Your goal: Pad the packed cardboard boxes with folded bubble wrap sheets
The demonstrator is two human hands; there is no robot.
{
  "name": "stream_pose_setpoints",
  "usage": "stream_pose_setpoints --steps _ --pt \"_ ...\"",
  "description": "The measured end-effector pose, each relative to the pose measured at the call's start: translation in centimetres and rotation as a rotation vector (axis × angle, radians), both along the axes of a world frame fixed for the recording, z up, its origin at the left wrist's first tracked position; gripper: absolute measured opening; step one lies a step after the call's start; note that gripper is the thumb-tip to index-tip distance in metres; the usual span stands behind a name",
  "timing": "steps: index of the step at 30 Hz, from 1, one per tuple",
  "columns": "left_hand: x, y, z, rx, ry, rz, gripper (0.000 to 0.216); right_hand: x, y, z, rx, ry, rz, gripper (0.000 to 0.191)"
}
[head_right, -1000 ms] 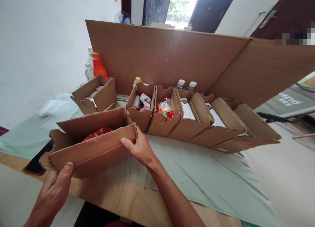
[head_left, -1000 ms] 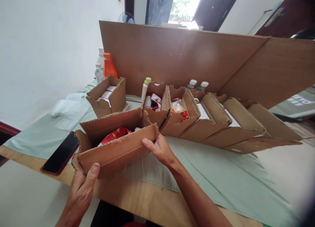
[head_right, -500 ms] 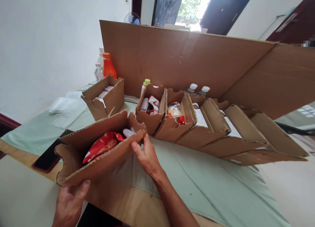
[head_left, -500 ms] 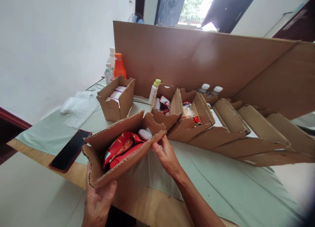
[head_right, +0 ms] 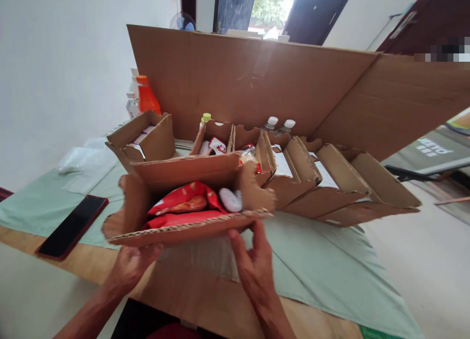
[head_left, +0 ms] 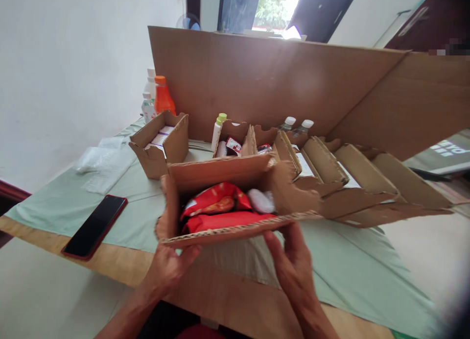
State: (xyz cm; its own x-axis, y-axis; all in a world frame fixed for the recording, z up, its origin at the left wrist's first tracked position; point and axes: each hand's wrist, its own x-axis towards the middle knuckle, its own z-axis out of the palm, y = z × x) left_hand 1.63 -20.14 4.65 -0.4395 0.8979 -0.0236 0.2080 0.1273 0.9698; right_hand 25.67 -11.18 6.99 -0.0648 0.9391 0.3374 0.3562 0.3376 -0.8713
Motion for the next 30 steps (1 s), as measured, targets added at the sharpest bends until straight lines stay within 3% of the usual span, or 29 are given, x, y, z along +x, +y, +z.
stream_pose_setpoints --steps 3,5,7,11,15,18,20,26,30 --pt "1.6 2.5 2.1 0.095 -0.043 -0.194 0.042 3.5 -2.0 1.1 0.044 0.015 -0.224 0.039" --pt "1.1 2.9 2.7 0.094 -0.078 -0.282 0.039 3.5 -2.9 1.5 0.073 0.002 -0.281 0.035" --pt "-0.7 2.6 3.1 0.062 -0.067 -0.279 0.039 2.1 -3.2 1.9 0.106 -0.023 -0.235 0.028" --pt "-3.4 3.0 4.9 0.077 0.084 -0.126 0.041 -0.1 -2.5 2.6 0.106 0.005 -0.066 0.020" --pt "0.1 5.5 6.4 0.160 0.003 -0.303 0.041 3.6 -2.9 2.3 0.092 0.050 -0.230 0.026" --pt "2.5 6.4 6.0 0.168 -0.096 -0.415 0.044 6.4 -4.3 1.5 0.076 -0.006 -0.390 0.031" --pt "2.0 5.7 5.2 0.120 -0.082 -0.408 0.045 6.3 -5.1 0.8 0.073 -0.052 -0.376 0.030" --pt "-4.3 0.4 2.6 -0.035 0.176 -0.147 0.045 0.9 -4.9 0.0 0.027 -0.053 -0.064 0.019" --pt "-4.3 -2.8 0.4 -0.087 0.216 0.095 0.044 -1.7 -2.9 -0.2 0.002 -0.043 0.087 0.023"
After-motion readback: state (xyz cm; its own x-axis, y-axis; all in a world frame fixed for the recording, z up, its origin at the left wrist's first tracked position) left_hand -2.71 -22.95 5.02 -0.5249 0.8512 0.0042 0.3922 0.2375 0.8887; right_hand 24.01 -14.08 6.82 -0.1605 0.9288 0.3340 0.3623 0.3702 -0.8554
